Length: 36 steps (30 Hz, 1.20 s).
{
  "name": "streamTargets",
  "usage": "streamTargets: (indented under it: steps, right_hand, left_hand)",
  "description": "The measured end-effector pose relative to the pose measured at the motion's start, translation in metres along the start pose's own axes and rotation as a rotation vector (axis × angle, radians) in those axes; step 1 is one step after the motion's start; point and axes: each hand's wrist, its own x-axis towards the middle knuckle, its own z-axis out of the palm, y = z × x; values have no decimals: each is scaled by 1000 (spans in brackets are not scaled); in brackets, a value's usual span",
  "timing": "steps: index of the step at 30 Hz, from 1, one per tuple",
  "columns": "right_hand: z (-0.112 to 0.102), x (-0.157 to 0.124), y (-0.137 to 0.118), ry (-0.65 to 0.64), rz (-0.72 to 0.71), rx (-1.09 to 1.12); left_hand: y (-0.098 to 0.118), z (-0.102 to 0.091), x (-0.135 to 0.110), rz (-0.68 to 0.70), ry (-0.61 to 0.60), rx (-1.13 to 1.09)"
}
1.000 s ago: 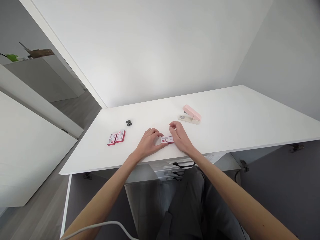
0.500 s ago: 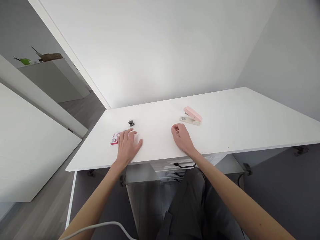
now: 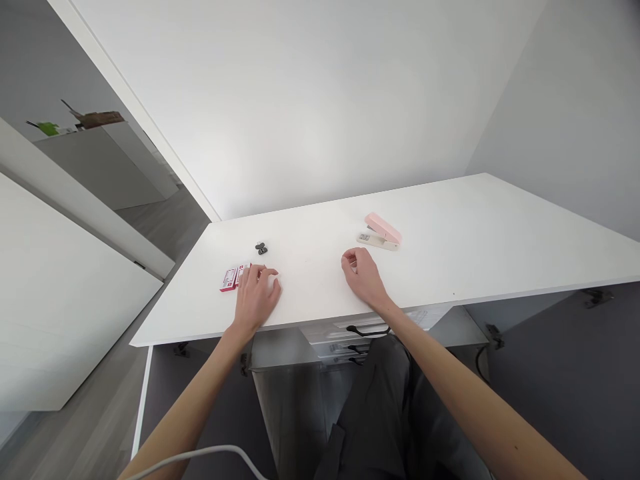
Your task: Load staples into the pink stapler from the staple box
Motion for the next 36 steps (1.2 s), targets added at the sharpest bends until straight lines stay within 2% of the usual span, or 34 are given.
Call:
streamTargets:
  steps: [5,10,12,15,19,23,27,36]
  right_hand:
    - [-6,4,6,320,-5,-145]
    - [-42,16,27,487,17,-335]
    - [-62,20,41,465,31,-382]
    - [-84,25,56,302,32,-328]
    - [-87,33,59,120,-21,-327]
    - [-69,41,51,16,-70,-402]
    - [-35,46,39,-43,-136,-364]
    - [86,39,-10,-251,-255,-268]
  left_hand:
    - [-1,-2,0,52,-46,-51]
    - [2,-1,-1,124,-98,-117]
    - [4,0,0,164,-148,-137]
    - [4,2,2,191,-206,-163]
    - [2,5,2,174,-215,-199]
    - [1,6,1,165,-217,-212]
    - [2,6,0,146,-223,-230]
    - [1,5,-2,154,-211,-249]
